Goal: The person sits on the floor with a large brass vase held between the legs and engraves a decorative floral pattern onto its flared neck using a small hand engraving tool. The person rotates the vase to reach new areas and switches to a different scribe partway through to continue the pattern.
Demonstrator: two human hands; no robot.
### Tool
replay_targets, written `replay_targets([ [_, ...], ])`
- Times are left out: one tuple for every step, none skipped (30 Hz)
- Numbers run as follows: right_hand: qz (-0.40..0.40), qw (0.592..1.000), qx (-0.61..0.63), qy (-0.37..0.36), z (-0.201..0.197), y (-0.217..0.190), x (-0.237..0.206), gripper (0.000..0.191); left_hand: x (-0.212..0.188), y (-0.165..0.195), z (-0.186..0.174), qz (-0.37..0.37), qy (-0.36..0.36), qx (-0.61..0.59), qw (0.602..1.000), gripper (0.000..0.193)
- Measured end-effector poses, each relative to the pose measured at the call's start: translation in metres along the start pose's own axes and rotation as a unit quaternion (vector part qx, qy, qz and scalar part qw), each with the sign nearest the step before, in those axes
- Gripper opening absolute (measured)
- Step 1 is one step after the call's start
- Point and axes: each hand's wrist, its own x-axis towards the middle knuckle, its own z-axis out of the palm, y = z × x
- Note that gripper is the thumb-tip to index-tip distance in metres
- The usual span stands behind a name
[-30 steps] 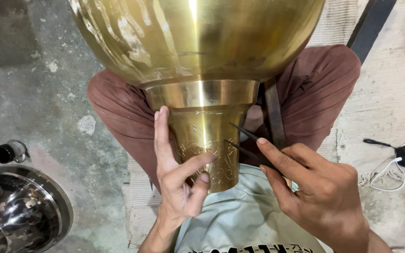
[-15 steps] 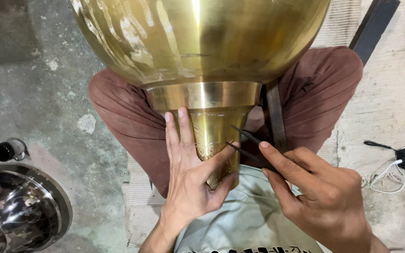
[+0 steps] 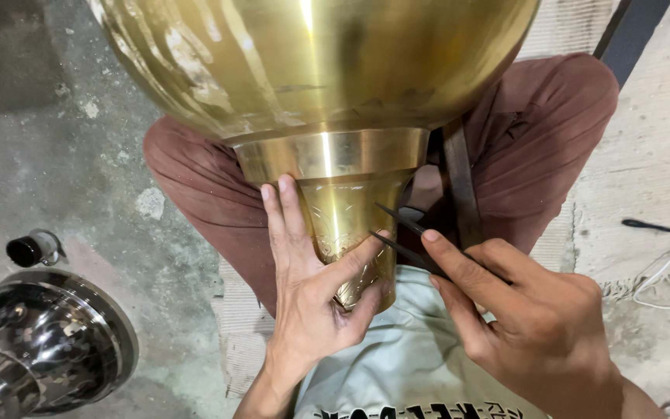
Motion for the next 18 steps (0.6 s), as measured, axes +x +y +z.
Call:
replay_targets([
  [-0.003,1.000,0.000,-0.004,-0.0003,0.0007,-0.0004,0.048,-0.0006,0.0008,0.0002,-0.004,0.000,0.001,1.000,0.052],
  [-0.013,1.000,0.003,0.002,-0.0005,0.0012,-0.0008,0.048,-0.0011,0.0016,0.0000,-0.008,-0.004,0.000,1.000,0.052],
  [-0.023,1.000,0.005,0.011,0.0000,0.0022,-0.0009,0.048,-0.0012,0.0018,-0.0001,-0.010,-0.006,0.000,1.000,0.053],
  [-0.033,0.999,0.007,0.018,0.0001,0.0031,-0.0012,0.047,-0.0013,0.0023,-0.0001,-0.013,-0.009,0.000,1.000,0.053],
  [-0.038,0.999,0.006,0.018,0.0002,0.0042,-0.0015,0.048,-0.0010,0.0026,0.0005,-0.012,-0.007,0.002,1.000,0.054],
  [-0.044,0.999,0.006,0.018,0.0005,0.0054,-0.0015,0.049,-0.0006,0.0026,0.0013,-0.012,-0.004,0.004,1.000,0.054],
  [-0.049,0.999,0.006,0.018,0.0005,0.0062,-0.0020,0.049,-0.0006,0.0030,0.0018,-0.011,-0.002,0.006,1.000,0.054],
  [-0.049,0.999,0.008,0.021,0.0009,0.0067,-0.0023,0.049,-0.0004,0.0030,0.0020,-0.009,-0.002,0.010,1.000,0.054],
  [-0.050,0.998,0.010,0.024,0.0014,0.0070,-0.0027,0.049,-0.0002,0.0030,0.0021,-0.007,-0.002,0.013,1.000,0.055],
  [-0.050,0.998,0.012,0.027,0.0015,0.0074,-0.0031,0.049,-0.0001,0.0030,0.0022,-0.006,-0.001,0.016,1.000,0.055],
  [-0.050,0.998,0.013,0.026,0.0015,0.0079,-0.0034,0.049,0.0001,0.0028,0.0023,-0.004,-0.001,0.018,1.000,0.055],
  [-0.050,0.998,0.014,0.025,0.0015,0.0082,-0.0036,0.049,0.0004,0.0025,0.0024,-0.002,-0.001,0.019,1.000,0.055],
  [-0.051,0.998,0.015,0.024,0.0013,0.0084,-0.0039,0.050,0.0005,0.0024,0.0027,-0.001,0.000,0.021,1.000,0.055],
  [-0.051,0.998,0.013,0.024,0.0013,0.0085,-0.0040,0.049,0.0006,0.0024,0.0029,-0.001,0.000,0.021,1.000,0.055],
  [-0.052,0.998,0.012,0.023,0.0013,0.0084,-0.0041,0.049,0.0003,0.0025,0.0031,-0.002,0.001,0.021,1.000,0.055],
  [-0.053,0.998,0.011,0.023,0.0012,0.0083,-0.0041,0.049,0.0000,0.0026,0.0033,-0.002,0.001,0.021,1.000,0.055],
  [-0.051,0.998,0.008,0.021,0.0009,0.0085,-0.0040,0.049,-0.0002,0.0026,0.0035,-0.003,0.000,0.019,1.000,0.055],
  [-0.050,0.999,0.006,0.019,0.0006,0.0082,-0.0036,0.049,-0.0004,0.0023,0.0031,-0.004,-0.002,0.018,1.000,0.055],
])
